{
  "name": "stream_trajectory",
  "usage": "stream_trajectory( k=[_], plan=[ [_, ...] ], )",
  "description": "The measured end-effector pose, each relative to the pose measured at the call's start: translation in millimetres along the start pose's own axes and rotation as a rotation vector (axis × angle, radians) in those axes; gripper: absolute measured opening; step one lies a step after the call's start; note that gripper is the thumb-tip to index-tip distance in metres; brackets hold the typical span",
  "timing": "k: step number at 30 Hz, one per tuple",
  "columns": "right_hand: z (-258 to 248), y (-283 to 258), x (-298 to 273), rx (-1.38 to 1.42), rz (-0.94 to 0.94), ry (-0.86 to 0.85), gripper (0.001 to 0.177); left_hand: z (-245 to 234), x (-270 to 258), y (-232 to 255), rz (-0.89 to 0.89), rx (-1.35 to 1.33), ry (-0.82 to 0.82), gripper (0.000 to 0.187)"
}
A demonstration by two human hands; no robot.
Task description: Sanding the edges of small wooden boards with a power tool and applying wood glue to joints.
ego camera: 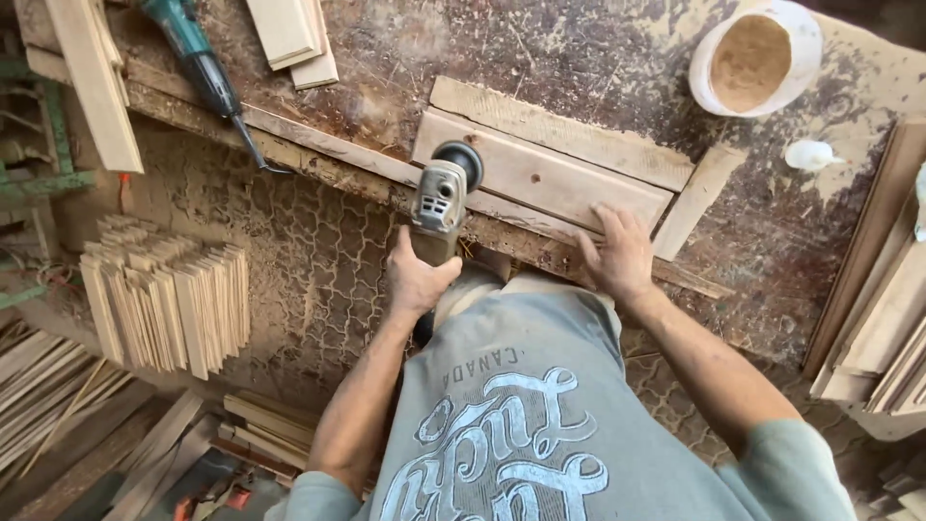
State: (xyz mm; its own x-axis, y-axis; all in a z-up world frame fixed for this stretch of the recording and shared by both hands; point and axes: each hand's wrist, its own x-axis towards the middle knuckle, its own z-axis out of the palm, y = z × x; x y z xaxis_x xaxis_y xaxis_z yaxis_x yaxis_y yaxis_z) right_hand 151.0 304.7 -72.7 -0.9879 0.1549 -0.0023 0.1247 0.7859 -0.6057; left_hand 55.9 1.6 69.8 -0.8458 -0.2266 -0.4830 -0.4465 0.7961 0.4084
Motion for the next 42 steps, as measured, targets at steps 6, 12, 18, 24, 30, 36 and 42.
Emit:
stream_trajectory(
  k=[6, 12, 18, 24, 30, 36, 42],
  plan=[
    [-76.3, -160.5, 59.7, 1.020, 0.279, -0.820, 0.095, -1.1, -32.5, -4.8, 0.159, 0.117, -0.015, 0.103],
    [20.4, -187.9, 31.2, 1.562, 0.833, -0.502, 0.054, -29.8, -52.2, 10.5, 0.044, -0.179, -0.330, 0.096],
    [47.6, -200.2, 39.1, 1.536, 0.870, -0.353, 0.055, -9.6, -47.1, -59.0, -0.151, -0.028, -0.503, 0.099],
    [54.6, -218.6, 64.0, 1.438, 0.862, -0.343, 0.053, 4.8, -28.3, -85.0, -0.100, -0.058, -0.377, 0.085],
    [62.4, -213.5, 94.4, 1.318, 0.811, -0.360, 0.043, 20.1, 3.3, -107.8, -0.118, -0.145, -0.413, 0.082],
    [65.9, -232.3, 95.1, 1.320, 0.776, -0.339, 0.042, -14.8, 7.8, -85.2, -0.087, -0.156, -0.447, 0.096],
    [66.4, -234.1, 92.1, 1.342, 0.844, -0.300, 0.035, -37.0, 7.0, -50.7, -0.084, -0.069, -0.507, 0.082]
  ],
)
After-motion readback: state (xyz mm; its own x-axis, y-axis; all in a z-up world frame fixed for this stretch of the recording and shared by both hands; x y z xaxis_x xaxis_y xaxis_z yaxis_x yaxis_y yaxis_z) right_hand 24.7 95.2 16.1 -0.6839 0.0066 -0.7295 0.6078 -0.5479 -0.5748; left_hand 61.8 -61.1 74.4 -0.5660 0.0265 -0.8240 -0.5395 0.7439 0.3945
